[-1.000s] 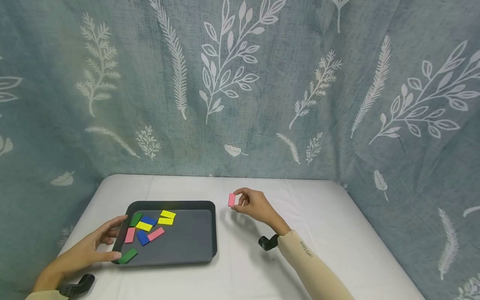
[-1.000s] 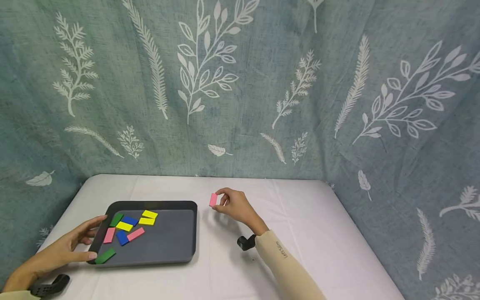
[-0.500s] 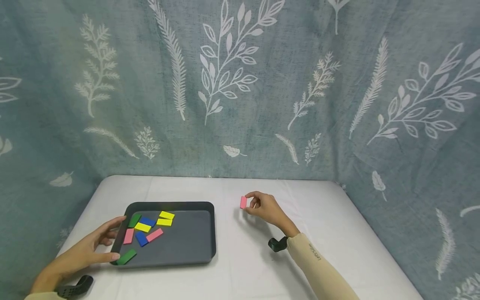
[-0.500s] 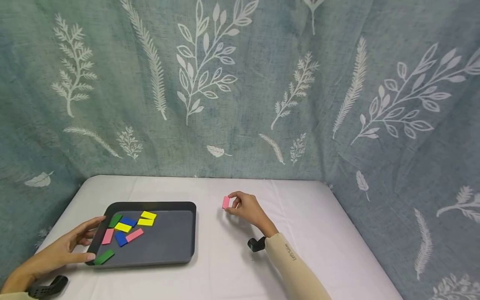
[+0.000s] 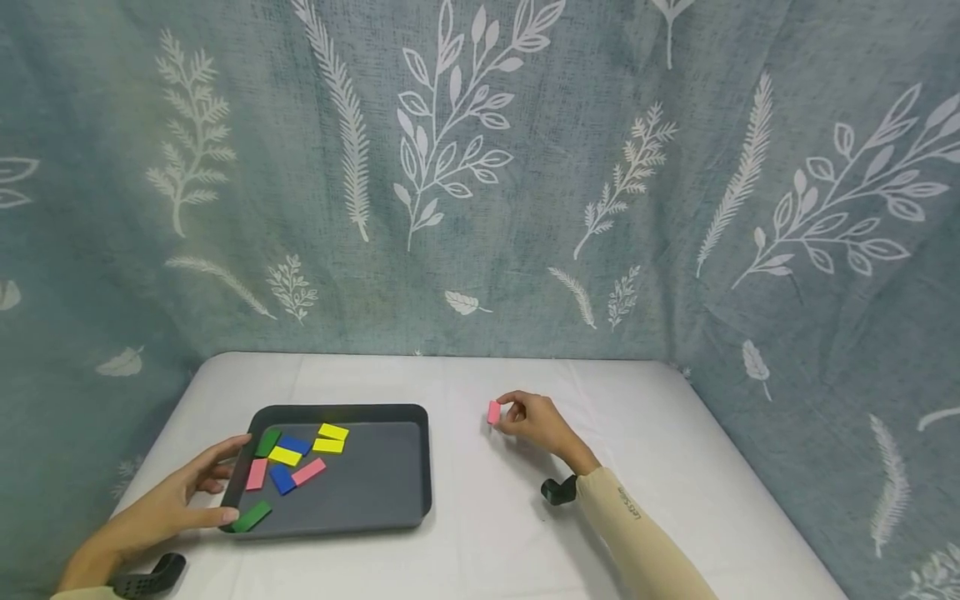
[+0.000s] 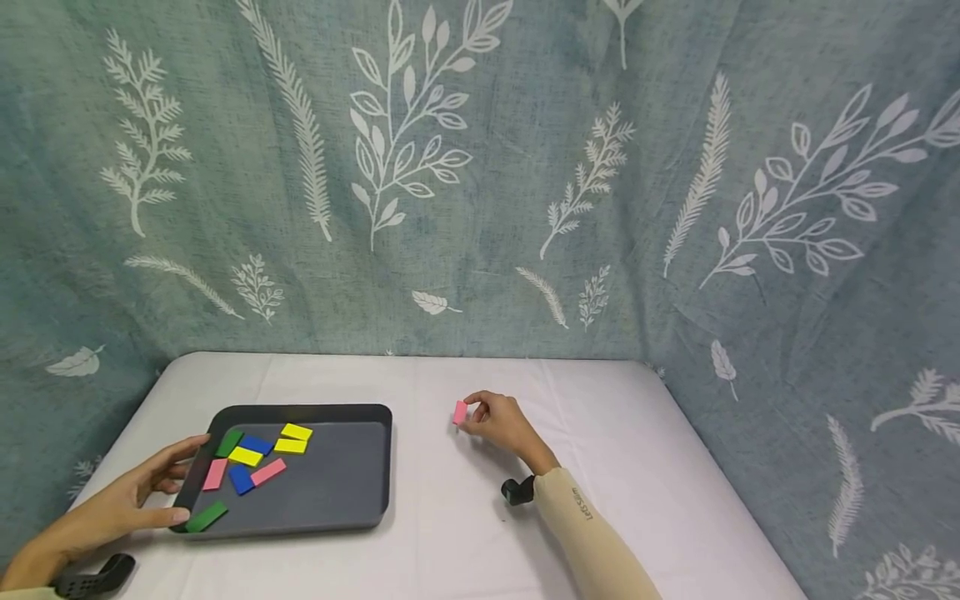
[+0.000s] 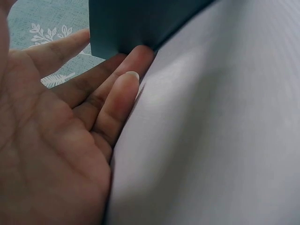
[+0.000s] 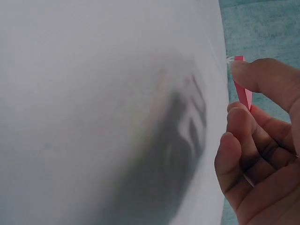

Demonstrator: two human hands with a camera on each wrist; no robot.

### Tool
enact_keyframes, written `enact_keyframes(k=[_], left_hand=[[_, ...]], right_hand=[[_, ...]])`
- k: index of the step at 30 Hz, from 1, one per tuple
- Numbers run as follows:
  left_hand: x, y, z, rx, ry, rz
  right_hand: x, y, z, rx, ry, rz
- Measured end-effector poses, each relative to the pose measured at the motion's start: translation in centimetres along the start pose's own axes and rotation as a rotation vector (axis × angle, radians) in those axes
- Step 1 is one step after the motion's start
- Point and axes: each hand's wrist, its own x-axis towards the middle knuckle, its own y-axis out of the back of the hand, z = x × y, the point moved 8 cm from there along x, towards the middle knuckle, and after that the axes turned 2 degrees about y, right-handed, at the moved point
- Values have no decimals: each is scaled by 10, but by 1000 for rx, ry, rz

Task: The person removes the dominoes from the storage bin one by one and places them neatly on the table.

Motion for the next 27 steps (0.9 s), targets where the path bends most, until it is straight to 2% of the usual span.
enact_keyframes(k=[12,27], left_hand=[[-1,0,4,50,17,24],[0,-3,0,48,41,15]], right_hand=[[0,-6,21,12,-7,-10],[5,-9,22,-11,-1,-34]])
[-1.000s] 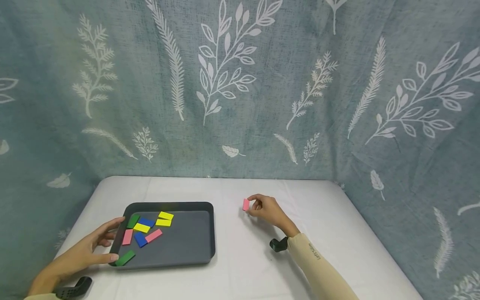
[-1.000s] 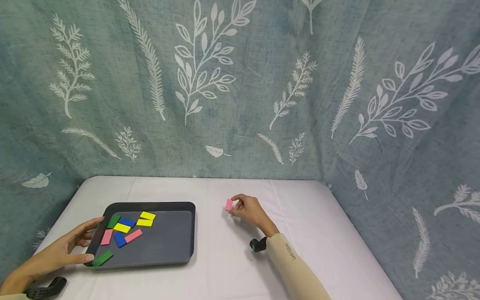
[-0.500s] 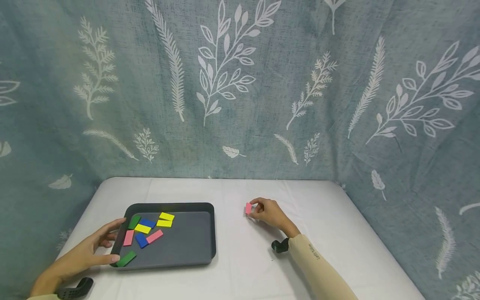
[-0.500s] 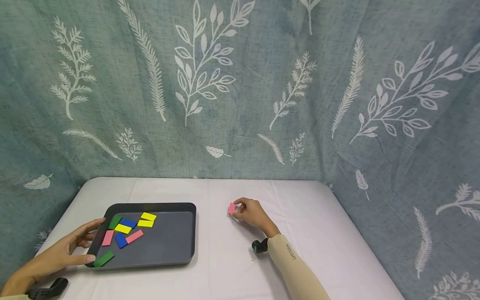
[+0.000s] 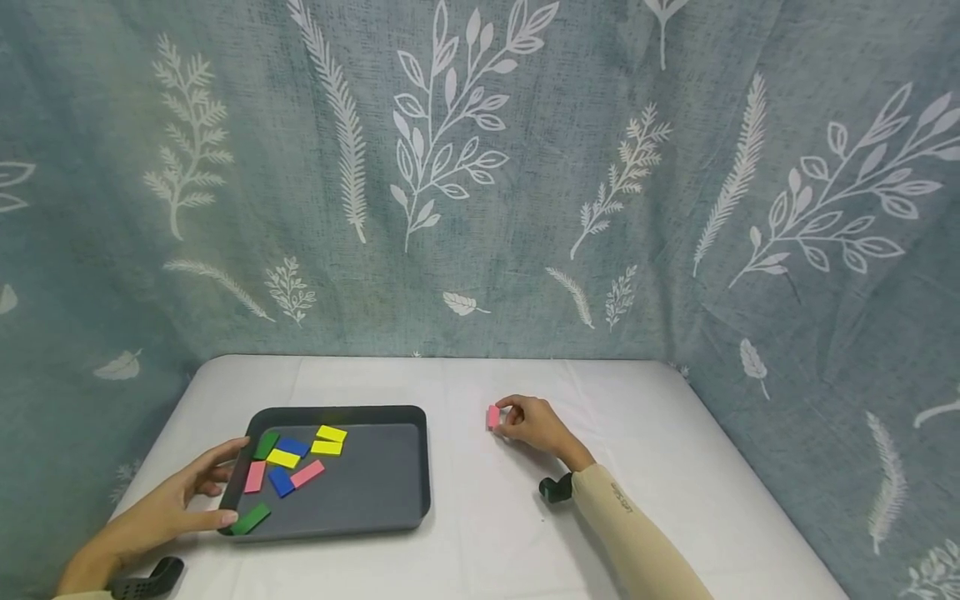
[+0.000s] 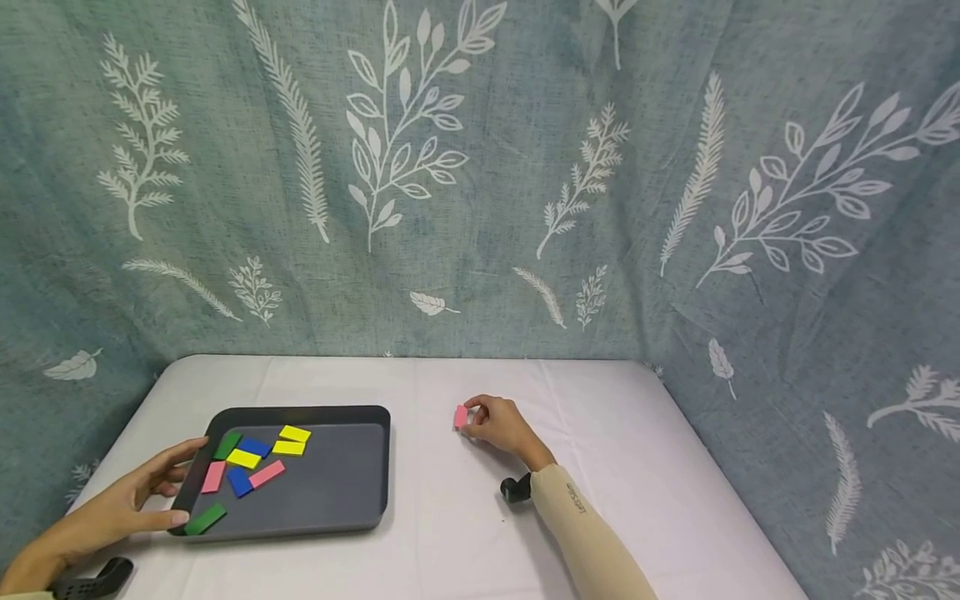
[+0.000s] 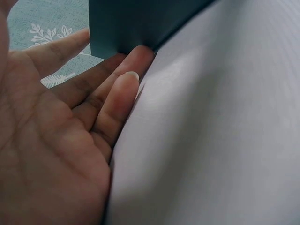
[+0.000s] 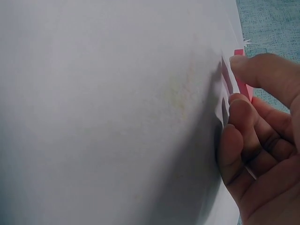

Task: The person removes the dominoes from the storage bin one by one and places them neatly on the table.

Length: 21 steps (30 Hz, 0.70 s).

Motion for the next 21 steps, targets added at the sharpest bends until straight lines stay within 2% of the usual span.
enact_keyframes(k=[7,14,21], left_hand=[[1,0,-3,-5,41,-1],[1,2,-1,-5,5,4],[1,3,-1,-6,-4,3]], right_hand=[[5,0,1,-2,0,-16],[7,-1,1,-7,-3,-23],[8,-3,3,-16,-22,-40]])
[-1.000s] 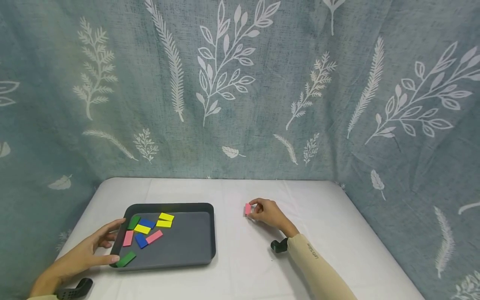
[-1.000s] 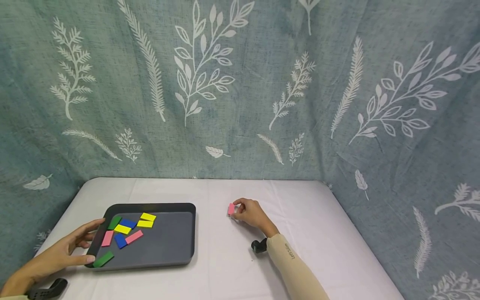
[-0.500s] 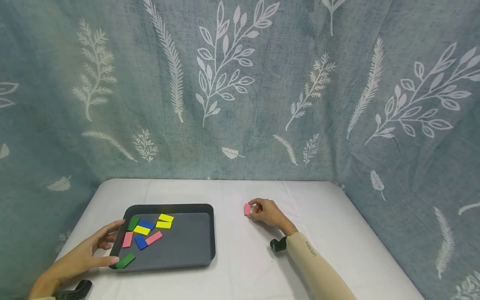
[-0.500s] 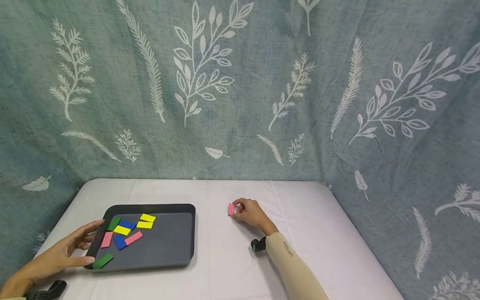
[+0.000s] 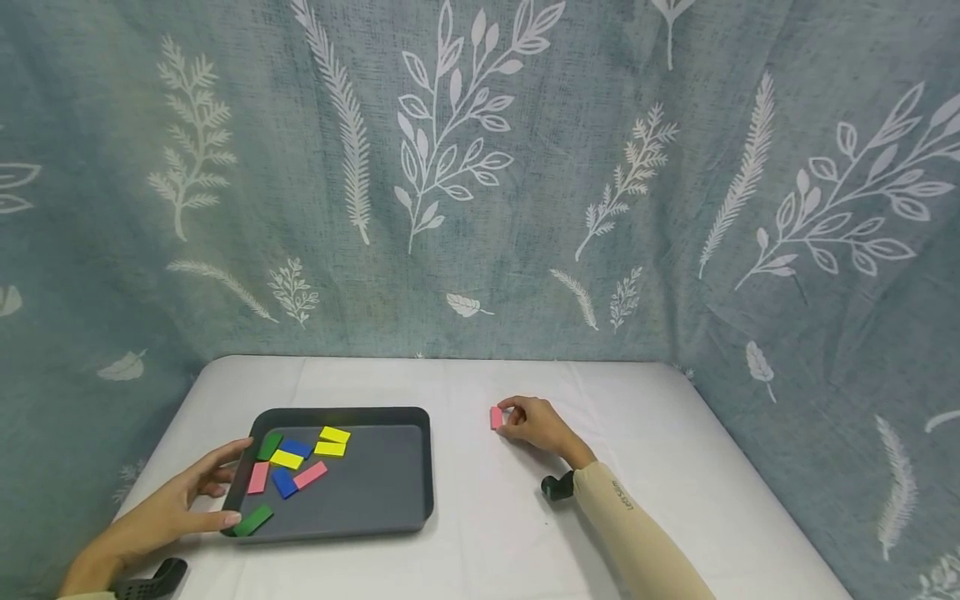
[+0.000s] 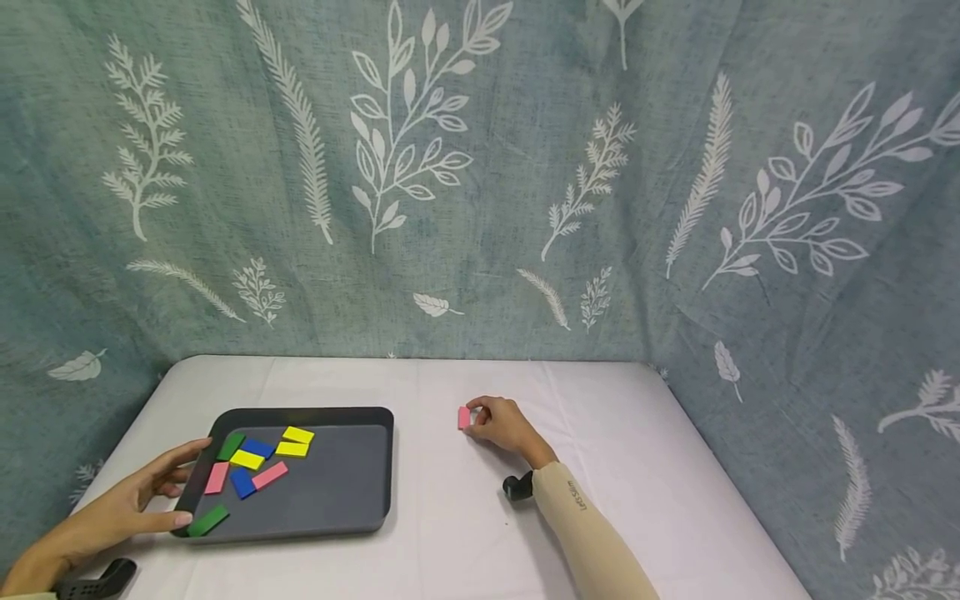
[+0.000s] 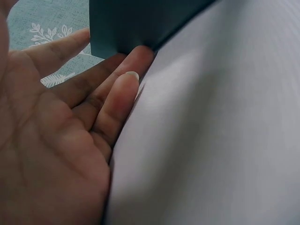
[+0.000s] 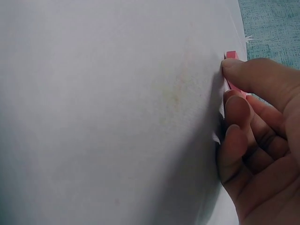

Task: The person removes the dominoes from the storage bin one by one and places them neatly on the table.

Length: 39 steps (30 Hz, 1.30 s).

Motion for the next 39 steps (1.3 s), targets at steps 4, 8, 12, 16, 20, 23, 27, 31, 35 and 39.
enact_keyframes(k=[4,8,12,16,20,23,27,31,35,39], left_hand=[[0,0,1,-11,15,-7],[-1,0,3,-10,20,0],[-1,0,3,-18,24,-3],[-1,-1,1,-28,39,-6],[0,0,0,-20,20,1],[0,2,1,-12,-10,5],[-1,2,1,-11,-23,7],[-1,2,0,-4,-8,10],[-1,3,-1,-1,3,12],[-1,3,-1,-3,-16,8]], right_hand=[[0,0,1,6,-4,-9],[0,1,1,18,2,-10],[-1,0,0,24,3,-23],[-2,0,-1,29,7,-30],[-2,1,-2,14,21,-19],[-2,2,-2,8,18,-15],[-2,3,-3,15,18,-10],[-2,5,-11,31,47,2],[-1,6,-24,56,79,11],[1,4,-36,85,97,12]])
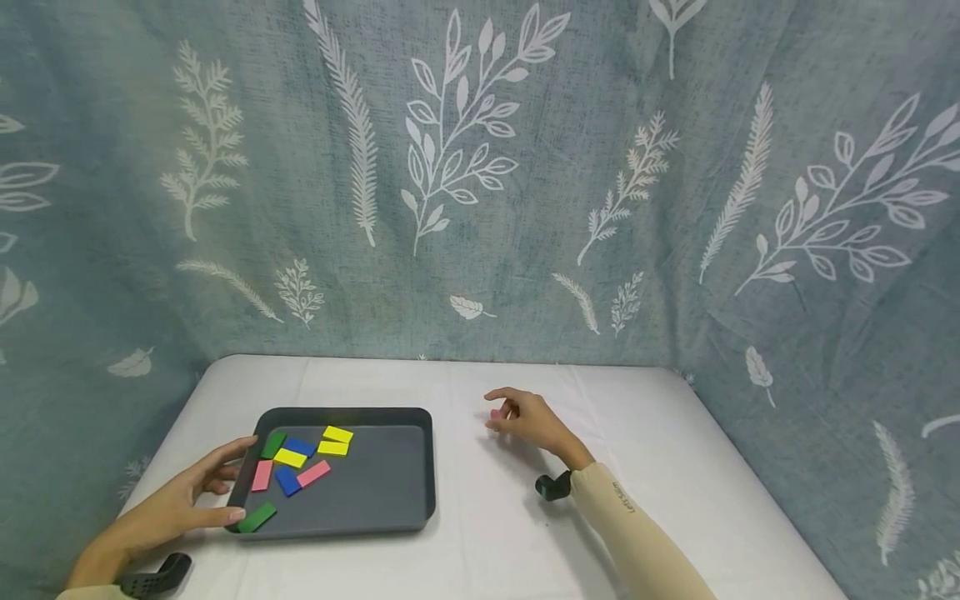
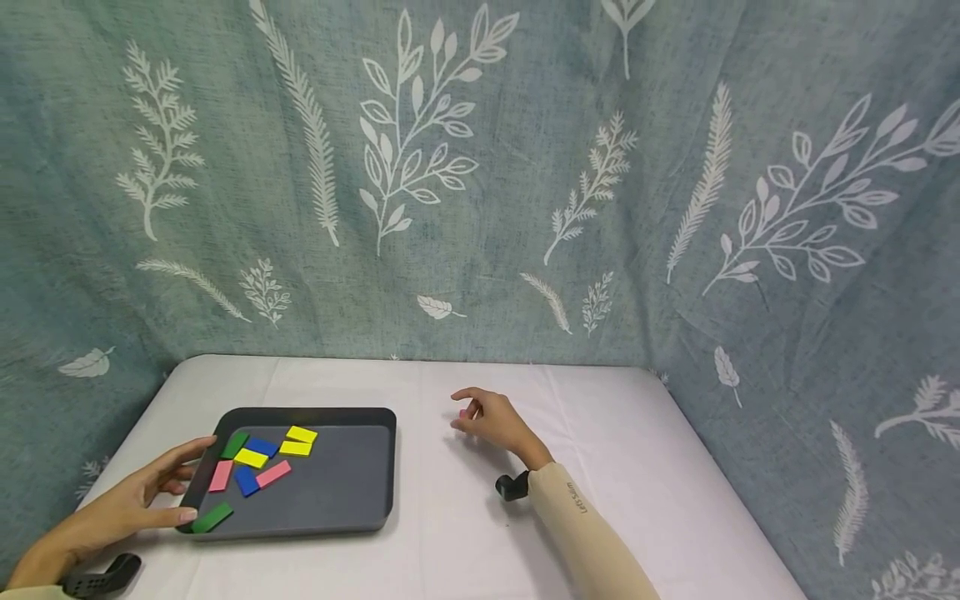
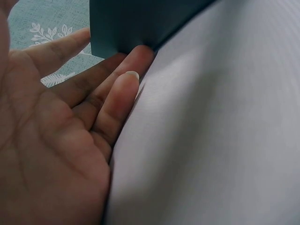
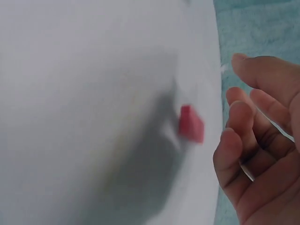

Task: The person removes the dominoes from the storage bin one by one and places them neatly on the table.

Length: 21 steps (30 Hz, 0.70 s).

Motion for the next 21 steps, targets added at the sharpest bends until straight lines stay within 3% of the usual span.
enact_keyframes(k=[8,21], left_hand=[[0,-2,-1,-25,28,-5],[0,-1,-1,-31,19,-6]], right_hand=[[8,-11,-33,69,39,-9],[23,-37,-85,77,140,-49]])
